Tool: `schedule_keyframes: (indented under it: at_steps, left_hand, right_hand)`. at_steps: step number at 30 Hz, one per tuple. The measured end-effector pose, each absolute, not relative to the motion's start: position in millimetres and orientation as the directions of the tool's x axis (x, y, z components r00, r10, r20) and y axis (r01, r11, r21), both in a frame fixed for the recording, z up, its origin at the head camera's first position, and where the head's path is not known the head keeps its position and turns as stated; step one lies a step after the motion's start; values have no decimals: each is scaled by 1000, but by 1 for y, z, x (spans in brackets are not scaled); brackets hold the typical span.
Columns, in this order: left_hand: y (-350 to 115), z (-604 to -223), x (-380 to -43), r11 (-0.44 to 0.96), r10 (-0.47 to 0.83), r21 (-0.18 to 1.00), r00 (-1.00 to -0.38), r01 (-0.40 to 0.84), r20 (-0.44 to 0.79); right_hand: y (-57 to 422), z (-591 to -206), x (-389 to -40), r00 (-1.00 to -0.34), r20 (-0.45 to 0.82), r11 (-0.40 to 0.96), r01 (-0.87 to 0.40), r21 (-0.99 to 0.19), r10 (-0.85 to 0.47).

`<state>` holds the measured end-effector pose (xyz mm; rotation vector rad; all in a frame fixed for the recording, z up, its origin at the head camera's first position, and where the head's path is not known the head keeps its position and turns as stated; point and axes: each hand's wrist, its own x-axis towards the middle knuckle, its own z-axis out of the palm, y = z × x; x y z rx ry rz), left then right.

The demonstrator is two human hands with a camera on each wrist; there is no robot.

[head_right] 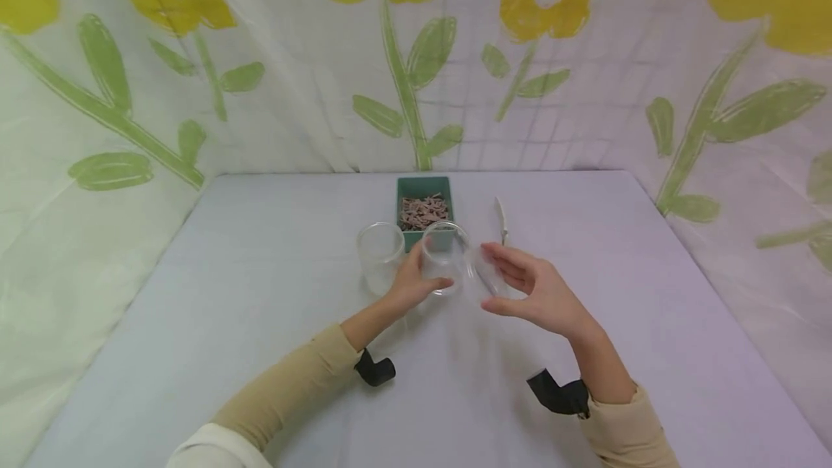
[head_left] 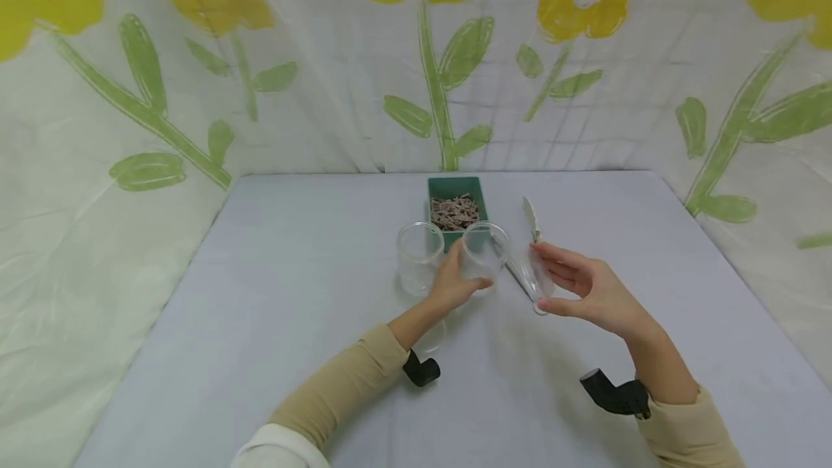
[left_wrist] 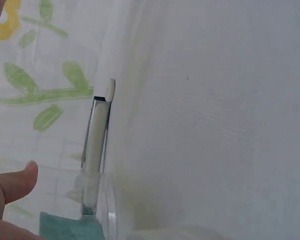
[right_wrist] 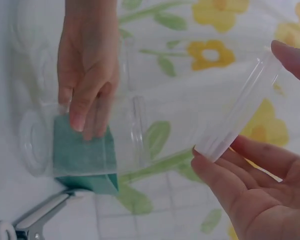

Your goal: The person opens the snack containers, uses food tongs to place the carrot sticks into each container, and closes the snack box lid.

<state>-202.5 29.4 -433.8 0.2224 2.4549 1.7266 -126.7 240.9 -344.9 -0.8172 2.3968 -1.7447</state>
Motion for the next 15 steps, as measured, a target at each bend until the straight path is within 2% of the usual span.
schedule_keyframes:
  at_steps: [6,10,15]
  left_hand:
    - [31,-442,-200,355,136,935,-990,19,-32]
    - [23,-443,-192,354,186,935,-981,14,-56]
    - [3,-434,-174,388,273,919,-943,-72,-189]
  right_hand:
    - [236,-348,-130,-877,147,336,-323,-885,-457]
    - [229,-358,-132,-885,107,421,-318,-850,-454]
    - [218,-376,-134,-889,46,569,-330,-754,-455]
